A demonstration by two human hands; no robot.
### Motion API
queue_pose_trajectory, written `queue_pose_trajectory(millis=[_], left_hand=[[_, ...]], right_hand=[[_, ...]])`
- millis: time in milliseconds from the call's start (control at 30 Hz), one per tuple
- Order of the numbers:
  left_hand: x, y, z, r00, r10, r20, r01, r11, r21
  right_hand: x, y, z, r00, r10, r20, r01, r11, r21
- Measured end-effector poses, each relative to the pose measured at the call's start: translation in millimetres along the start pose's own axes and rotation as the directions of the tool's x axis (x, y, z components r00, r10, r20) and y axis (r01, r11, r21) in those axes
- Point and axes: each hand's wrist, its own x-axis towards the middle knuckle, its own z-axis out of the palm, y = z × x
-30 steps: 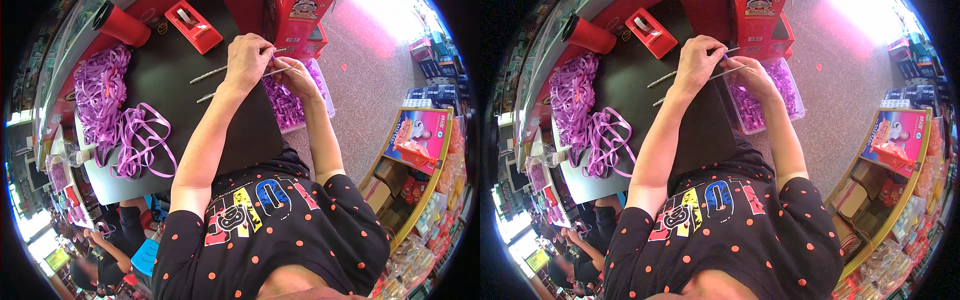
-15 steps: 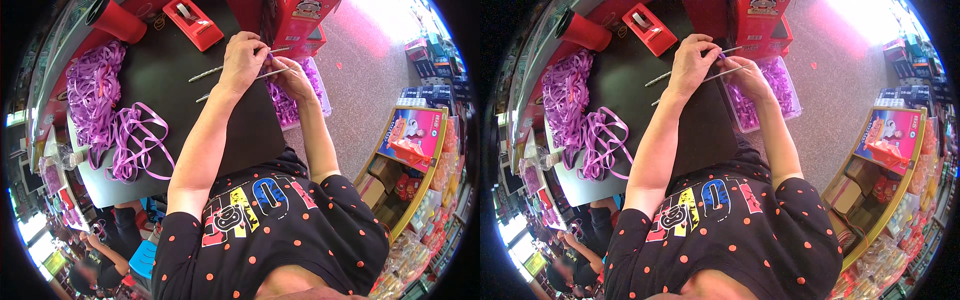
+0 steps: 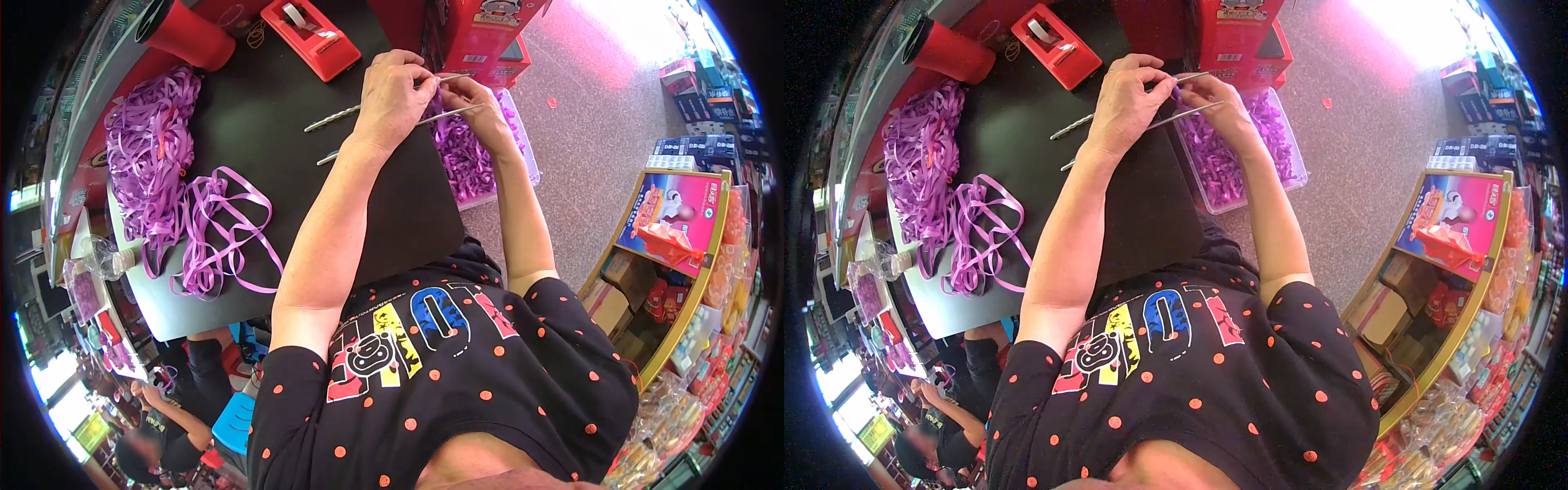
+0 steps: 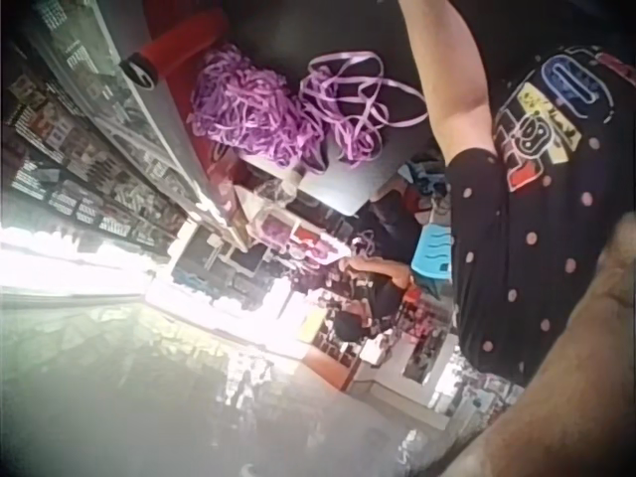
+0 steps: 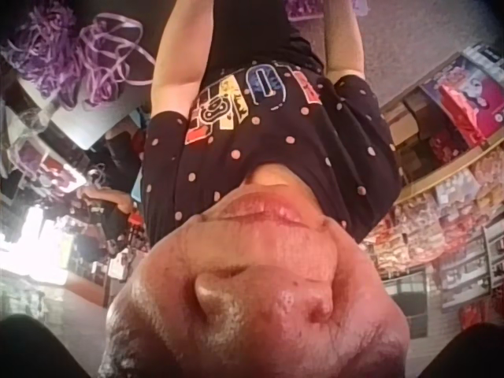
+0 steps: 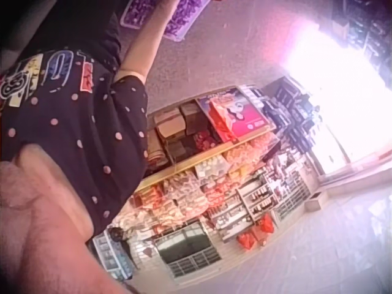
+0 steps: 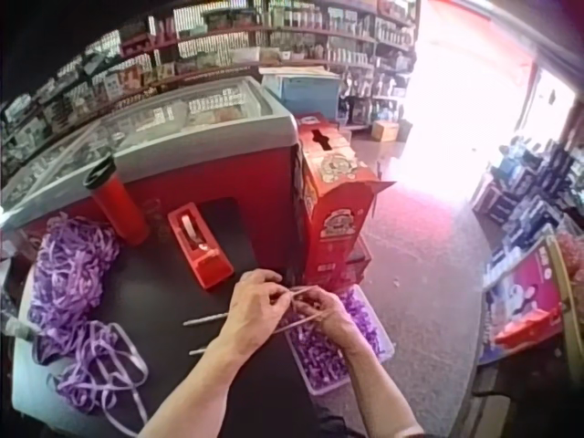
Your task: Assembling and packaging purple ribbons into small containers using tape and scissors.
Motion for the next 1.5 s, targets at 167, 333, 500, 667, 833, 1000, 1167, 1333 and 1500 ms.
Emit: queue_pose_trajectory(millis=[167, 333, 500, 667, 833, 1000, 1167, 1333, 1500], left_hand=[[1, 1, 1, 1.000, 0.010, -0.008, -0.010, 1.000, 0.004], [0, 2, 1, 1.000, 0.006, 0.003, -0.006, 1.000, 0.021], [-1, 1, 0, 1.000, -0.004, 0.007, 0.004, 1.000, 0.015], [-1, 2, -2, 1.000, -0.015, 0.017, 0.015, 1.000, 0.014], [-1, 3, -2, 1.000, 0.003, 0.025, -0.003, 1.000, 0.016], [0, 3, -2, 0.999, -0.012, 0.034, 0.011, 1.000, 0.016], [-1, 3, -2, 1.000, -0.001, 0.029, 0.000, 1.000, 0.031], [-1, 2, -2, 1.000, -0.019, 0.020, 0.019, 0.999, 0.045], [0, 4, -1, 1.000, -0.017, 0.021, 0.016, 0.999, 0.035]], right_hand=[[17, 15, -6, 0.982, -0.166, 0.086, 0.172, 0.982, -0.076], [19, 21, -8, 0.981, -0.015, 0.194, -0.014, 0.989, 0.147], [15, 17, -5, 0.997, 0.052, 0.053, -0.048, 0.996, -0.078], [14, 38, -11, 0.996, 0.083, -0.015, -0.084, 0.962, -0.258], [15, 107, -30, 1.000, 0.007, -0.006, -0.009, 0.913, -0.407], [-1, 158, -33, 0.995, 0.100, -0.013, -0.094, 0.880, -0.466], [-13, 171, -37, 0.993, 0.114, -0.030, -0.118, 0.951, -0.287], [-15, 175, -33, 0.954, 0.249, -0.167, -0.243, 0.968, 0.060], [-15, 197, -19, 0.963, 0.183, -0.197, -0.224, 0.953, -0.206]])
